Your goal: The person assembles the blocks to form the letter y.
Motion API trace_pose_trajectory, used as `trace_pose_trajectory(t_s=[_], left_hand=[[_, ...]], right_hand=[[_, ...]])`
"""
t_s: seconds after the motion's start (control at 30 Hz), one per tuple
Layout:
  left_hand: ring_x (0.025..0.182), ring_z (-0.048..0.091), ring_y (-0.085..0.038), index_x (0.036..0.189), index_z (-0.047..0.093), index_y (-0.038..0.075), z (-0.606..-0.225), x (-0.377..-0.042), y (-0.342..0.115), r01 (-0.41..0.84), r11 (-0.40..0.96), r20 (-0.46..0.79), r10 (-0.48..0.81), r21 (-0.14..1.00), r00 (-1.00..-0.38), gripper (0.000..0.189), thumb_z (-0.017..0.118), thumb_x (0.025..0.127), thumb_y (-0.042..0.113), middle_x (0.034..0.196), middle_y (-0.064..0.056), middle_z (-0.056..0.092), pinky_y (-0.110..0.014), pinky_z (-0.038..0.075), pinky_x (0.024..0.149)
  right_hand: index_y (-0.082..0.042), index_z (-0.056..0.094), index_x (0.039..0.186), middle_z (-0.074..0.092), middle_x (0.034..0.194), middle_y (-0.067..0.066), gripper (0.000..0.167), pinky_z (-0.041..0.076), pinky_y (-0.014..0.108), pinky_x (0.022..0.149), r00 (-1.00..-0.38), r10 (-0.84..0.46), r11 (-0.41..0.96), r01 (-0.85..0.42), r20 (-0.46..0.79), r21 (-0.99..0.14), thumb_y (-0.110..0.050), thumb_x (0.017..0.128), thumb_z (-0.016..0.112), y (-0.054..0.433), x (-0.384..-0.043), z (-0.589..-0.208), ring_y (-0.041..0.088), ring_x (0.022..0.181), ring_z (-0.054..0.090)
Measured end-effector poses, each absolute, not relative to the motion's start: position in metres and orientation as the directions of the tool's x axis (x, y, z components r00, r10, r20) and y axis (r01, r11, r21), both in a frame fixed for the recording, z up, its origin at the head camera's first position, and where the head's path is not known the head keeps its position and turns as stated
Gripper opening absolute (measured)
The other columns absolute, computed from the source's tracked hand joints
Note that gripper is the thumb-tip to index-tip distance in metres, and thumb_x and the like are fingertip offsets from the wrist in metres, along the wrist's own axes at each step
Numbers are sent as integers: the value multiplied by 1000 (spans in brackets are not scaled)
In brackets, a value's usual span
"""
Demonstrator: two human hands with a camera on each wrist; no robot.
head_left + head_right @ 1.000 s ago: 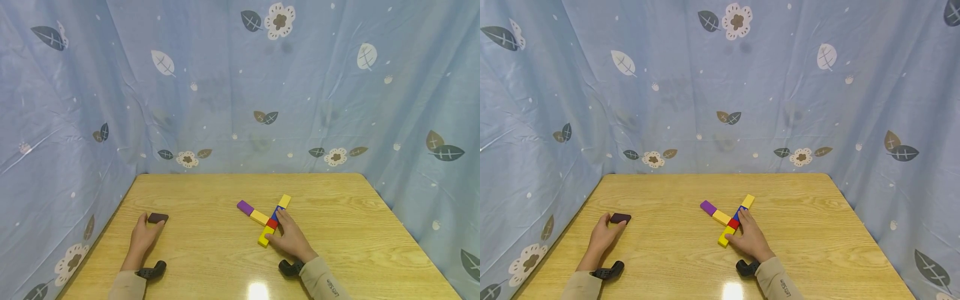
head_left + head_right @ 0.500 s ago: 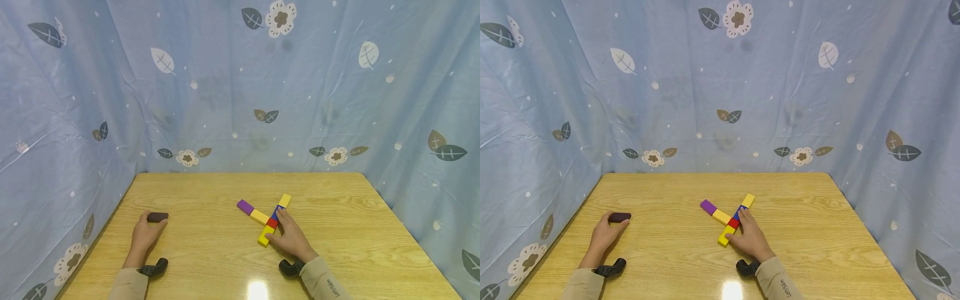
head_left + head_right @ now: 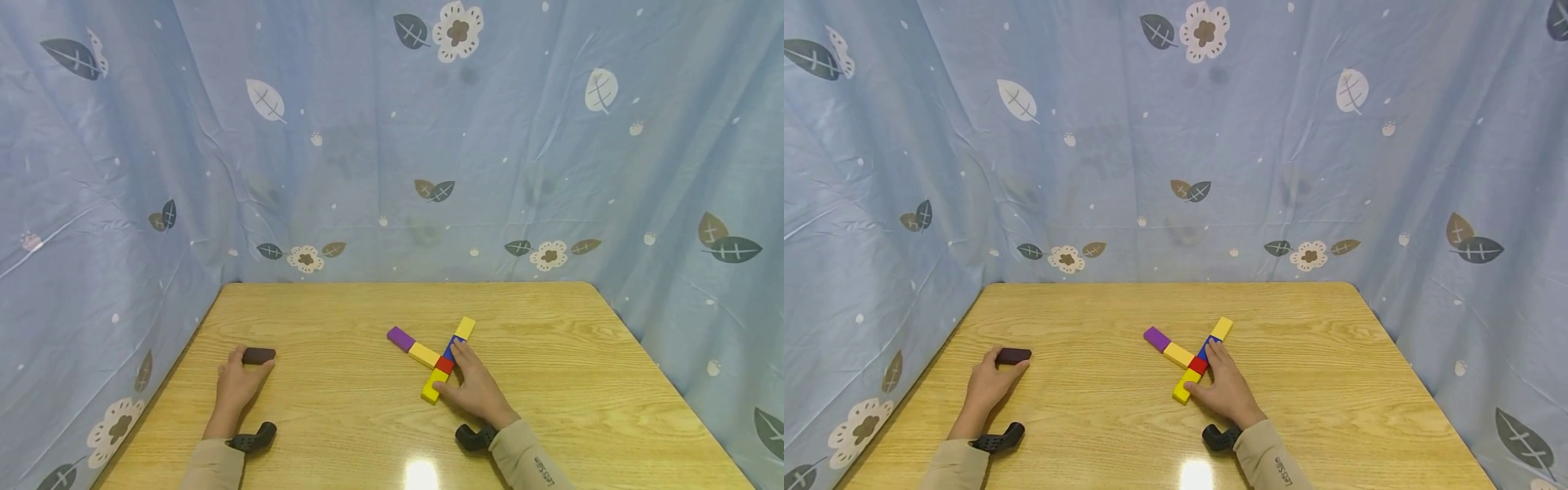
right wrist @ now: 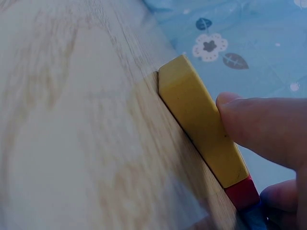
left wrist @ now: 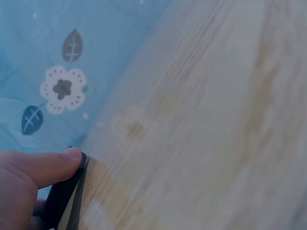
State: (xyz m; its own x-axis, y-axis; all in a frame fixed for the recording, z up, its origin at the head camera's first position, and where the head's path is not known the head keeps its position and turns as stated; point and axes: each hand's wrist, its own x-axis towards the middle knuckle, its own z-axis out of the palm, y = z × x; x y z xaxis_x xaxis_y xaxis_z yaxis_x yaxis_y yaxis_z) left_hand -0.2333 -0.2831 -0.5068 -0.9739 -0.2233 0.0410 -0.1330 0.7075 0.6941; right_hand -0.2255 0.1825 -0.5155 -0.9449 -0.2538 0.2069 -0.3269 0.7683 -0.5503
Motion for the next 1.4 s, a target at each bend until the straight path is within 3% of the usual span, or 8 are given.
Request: trace_pose_trajectory(t_s=[0.4,0.9,1.17,1.4], left_hand=[[130,24,-57,149,8,-4,-505,-229,-283,-174,616,0,-272,769,-962,91,60,90,42,145,-39,22,-66,26,106],[136,20,-51,150,10,-3,-506,-227,-285,-171,564,14,-309,808,-951,92,66,88,36,149,-35,20,-61,23,111],[141,14,-46,150,5,-4,-506,-223,-292,-120,427,24,-317,896,-948,95,66,89,35,153,-32,9,-49,21,117],[143,9,-44,151,2,-2,-502,-220,-289,-116,369,0,-300,922,-954,96,66,89,33,154,-31,2,-48,20,117]], right_hand=[[3,31,145,26,155,17,91,25,52,115,-946,-250,765,-324,208,-556,-51,82,68,182,-225,-516,35,144,20],[4,32,145,26,154,17,91,25,52,115,-943,-251,761,-331,217,-558,-51,81,68,183,-227,-518,35,144,20],[3,32,145,26,154,17,91,25,52,115,-944,-250,760,-328,214,-560,-51,81,68,183,-226,-518,35,144,20],[4,32,145,26,154,17,91,25,52,115,-944,-250,753,-330,216,-569,-51,81,68,184,-225,-517,35,144,20]])
